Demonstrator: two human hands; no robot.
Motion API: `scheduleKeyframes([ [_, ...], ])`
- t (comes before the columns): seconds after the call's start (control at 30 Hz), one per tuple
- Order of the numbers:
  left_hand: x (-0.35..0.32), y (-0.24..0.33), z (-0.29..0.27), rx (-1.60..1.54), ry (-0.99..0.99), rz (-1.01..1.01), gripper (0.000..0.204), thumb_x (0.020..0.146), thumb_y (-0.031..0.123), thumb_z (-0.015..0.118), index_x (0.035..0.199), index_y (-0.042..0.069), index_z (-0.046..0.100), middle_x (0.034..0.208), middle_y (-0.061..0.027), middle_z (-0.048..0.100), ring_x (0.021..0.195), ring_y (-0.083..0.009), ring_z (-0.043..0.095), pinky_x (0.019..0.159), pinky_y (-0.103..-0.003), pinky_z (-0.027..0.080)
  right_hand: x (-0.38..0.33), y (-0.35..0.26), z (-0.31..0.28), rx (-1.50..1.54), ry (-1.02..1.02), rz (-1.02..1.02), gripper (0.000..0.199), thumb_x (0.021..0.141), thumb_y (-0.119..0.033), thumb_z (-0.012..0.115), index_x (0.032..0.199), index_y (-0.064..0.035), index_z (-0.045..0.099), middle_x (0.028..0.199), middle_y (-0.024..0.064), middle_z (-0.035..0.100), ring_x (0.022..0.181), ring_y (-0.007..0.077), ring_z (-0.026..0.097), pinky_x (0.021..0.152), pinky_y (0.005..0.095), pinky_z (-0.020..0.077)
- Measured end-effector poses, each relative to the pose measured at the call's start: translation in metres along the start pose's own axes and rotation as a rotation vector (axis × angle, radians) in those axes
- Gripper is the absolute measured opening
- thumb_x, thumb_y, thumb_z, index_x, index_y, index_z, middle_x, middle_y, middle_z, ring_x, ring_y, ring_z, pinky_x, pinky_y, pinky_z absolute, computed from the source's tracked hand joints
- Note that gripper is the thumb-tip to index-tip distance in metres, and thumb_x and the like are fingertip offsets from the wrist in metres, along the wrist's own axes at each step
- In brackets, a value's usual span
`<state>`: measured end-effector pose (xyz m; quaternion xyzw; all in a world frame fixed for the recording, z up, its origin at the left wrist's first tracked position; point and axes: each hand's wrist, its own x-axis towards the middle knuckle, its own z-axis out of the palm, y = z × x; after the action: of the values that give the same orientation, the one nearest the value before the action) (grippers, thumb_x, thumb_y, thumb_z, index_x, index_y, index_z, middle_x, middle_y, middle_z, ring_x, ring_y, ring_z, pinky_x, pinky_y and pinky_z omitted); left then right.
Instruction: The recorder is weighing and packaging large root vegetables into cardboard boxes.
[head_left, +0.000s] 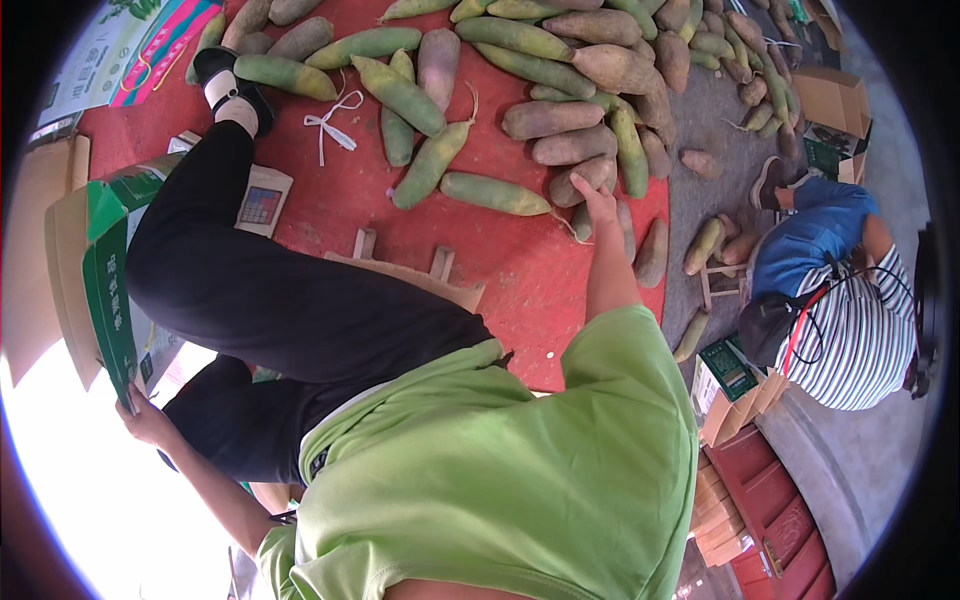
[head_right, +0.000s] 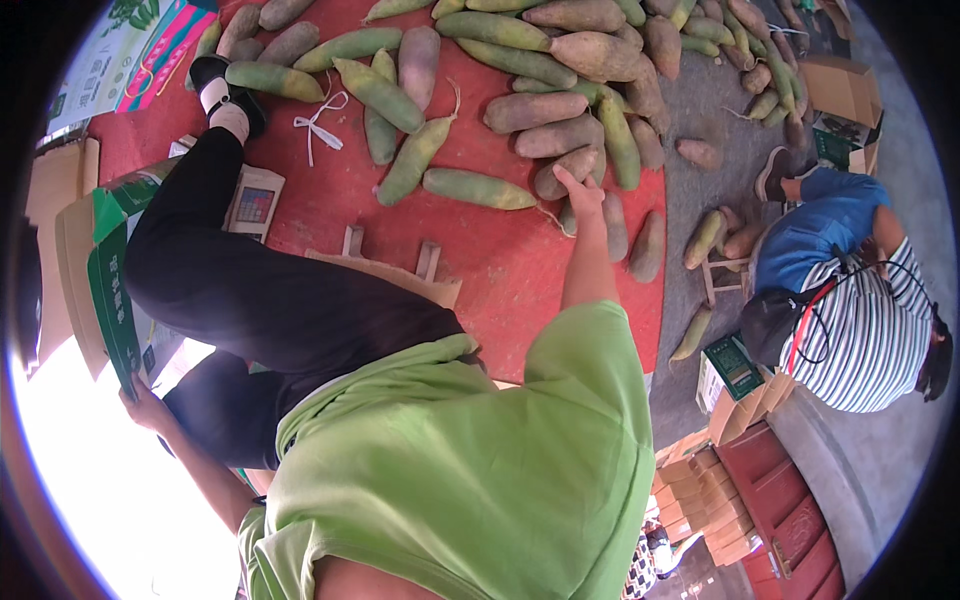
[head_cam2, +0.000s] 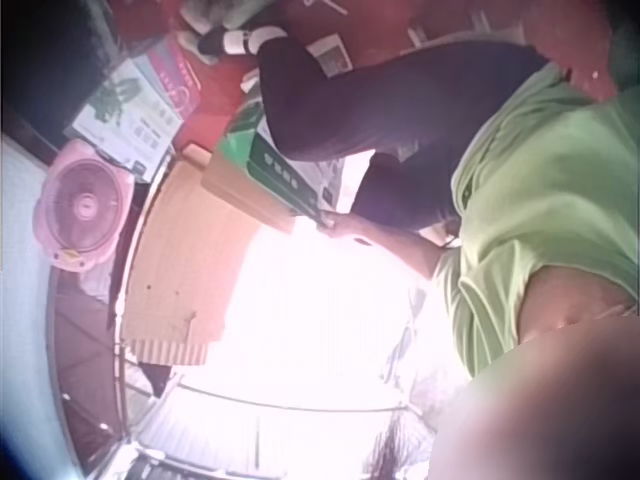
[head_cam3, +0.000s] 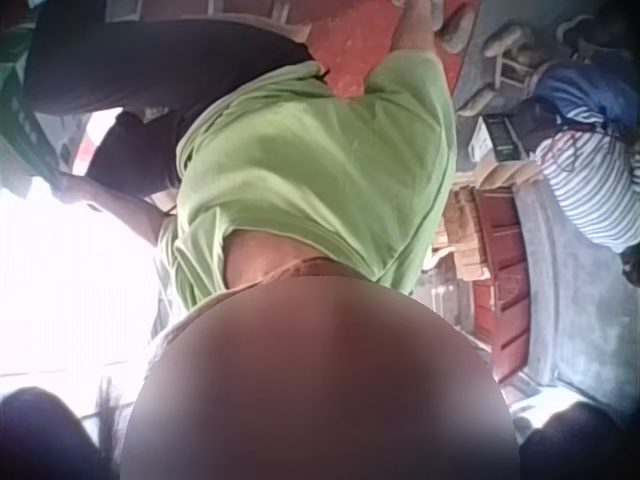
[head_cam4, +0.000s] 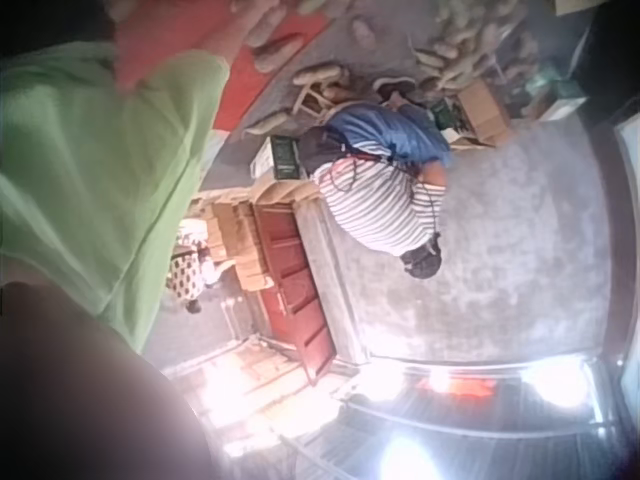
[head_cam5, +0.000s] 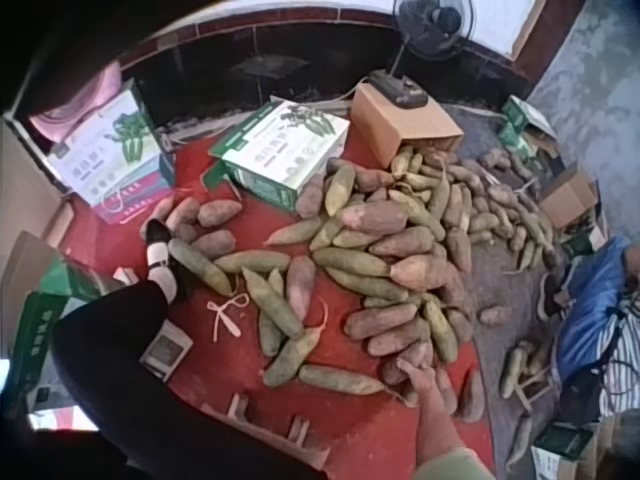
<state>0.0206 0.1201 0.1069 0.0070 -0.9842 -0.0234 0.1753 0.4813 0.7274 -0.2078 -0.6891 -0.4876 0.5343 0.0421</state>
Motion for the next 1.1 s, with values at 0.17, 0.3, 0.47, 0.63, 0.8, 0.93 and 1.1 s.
scheduleKeyframes([
  [0.17,0.004,-0.003,0.001,0.007,0.019,0.021,0.031,0.087,0.033,0.062,0.101,0.006,0.065,0.089,-0.0140,0.069,0.080,-0.0275,0.066,0.072,-0.038,0.049,0.007,0.008,0.005,-0.007,0.053,-0.045,0.079,0.060,-0.045,0.080,0.120,0.0019,0.058,0.119,0.0165,0.059,0.112,0.0247,0.055,0.098,0.0353,0.0394],
  [0.3,0.005,-0.001,-0.001,0.023,0.009,-0.037,0.032,0.087,0.034,0.062,0.102,0.006,0.065,0.090,-0.0133,0.069,0.081,-0.0269,0.066,0.072,-0.038,0.049,-0.033,0.017,0.031,0.078,0.110,-0.044,0.079,0.059,-0.044,0.080,0.120,0.0016,0.058,0.118,0.0171,0.060,0.112,0.0242,0.055,0.097,0.0359,0.0401],
  [0.47,0.009,-0.006,0.004,-0.029,-0.007,-0.031,0.032,0.087,0.035,0.061,0.101,0.007,0.065,0.090,-0.0127,0.069,0.082,-0.0262,0.065,0.072,-0.038,0.049,-0.082,0.043,0.038,0.336,0.126,0.001,0.064,0.065,-0.037,0.080,0.112,0.0017,0.060,0.112,0.0113,0.060,0.101,0.0189,0.057,0.089,0.0326,0.0431],
  [0.63,0.008,-0.002,-0.002,0.022,0.017,-0.044,0.029,0.087,0.033,0.062,0.101,0.007,0.065,0.088,-0.0135,0.068,0.079,-0.0262,0.065,0.071,-0.039,0.048,-0.105,0.001,0.032,0.252,0.003,-0.143,0.058,0.065,-0.038,0.080,0.104,0.0006,0.063,0.112,0.0127,0.058,0.100,0.0205,0.056,0.089,0.0334,0.0431],
  [0.8,0.003,-0.002,-0.004,-0.026,0.051,0.033,0.029,0.087,0.032,0.062,0.101,0.006,0.064,0.087,-0.0160,0.066,0.079,-0.0289,0.063,0.072,-0.040,0.048,-0.103,-0.071,0.032,-0.463,0.161,-0.517,0.071,0.054,-0.056,0.080,0.106,-0.0101,0.067,0.136,0.0266,0.032,0.121,0.0434,0.035,0.099,0.0465,0.0373],
  [0.93,0.001,0.013,-0.011,0.004,0.078,0.114,0.032,0.087,0.032,0.063,0.100,0.003,0.062,0.087,-0.0188,0.064,0.080,-0.0320,0.062,0.071,-0.040,0.047,-0.099,-0.136,0.046,-0.636,0.206,-0.694,0.072,0.052,-0.056,0.080,0.107,-0.0110,0.067,0.135,0.0269,0.034,0.119,0.0436,0.038,0.099,0.0469,0.0376],
  [1.1,0.000,0.020,-0.021,0.011,0.094,0.088,0.031,0.085,0.029,0.065,0.096,0.001,0.062,0.087,-0.0187,0.064,0.079,-0.0323,0.062,0.071,-0.040,0.047,-0.087,-0.209,0.079,-0.721,0.259,-0.912,0.070,0.050,-0.048,0.083,0.110,-0.0153,0.067,0.135,0.0274,0.033,0.119,0.0455,0.038,0.099,0.0467,0.0374],
])
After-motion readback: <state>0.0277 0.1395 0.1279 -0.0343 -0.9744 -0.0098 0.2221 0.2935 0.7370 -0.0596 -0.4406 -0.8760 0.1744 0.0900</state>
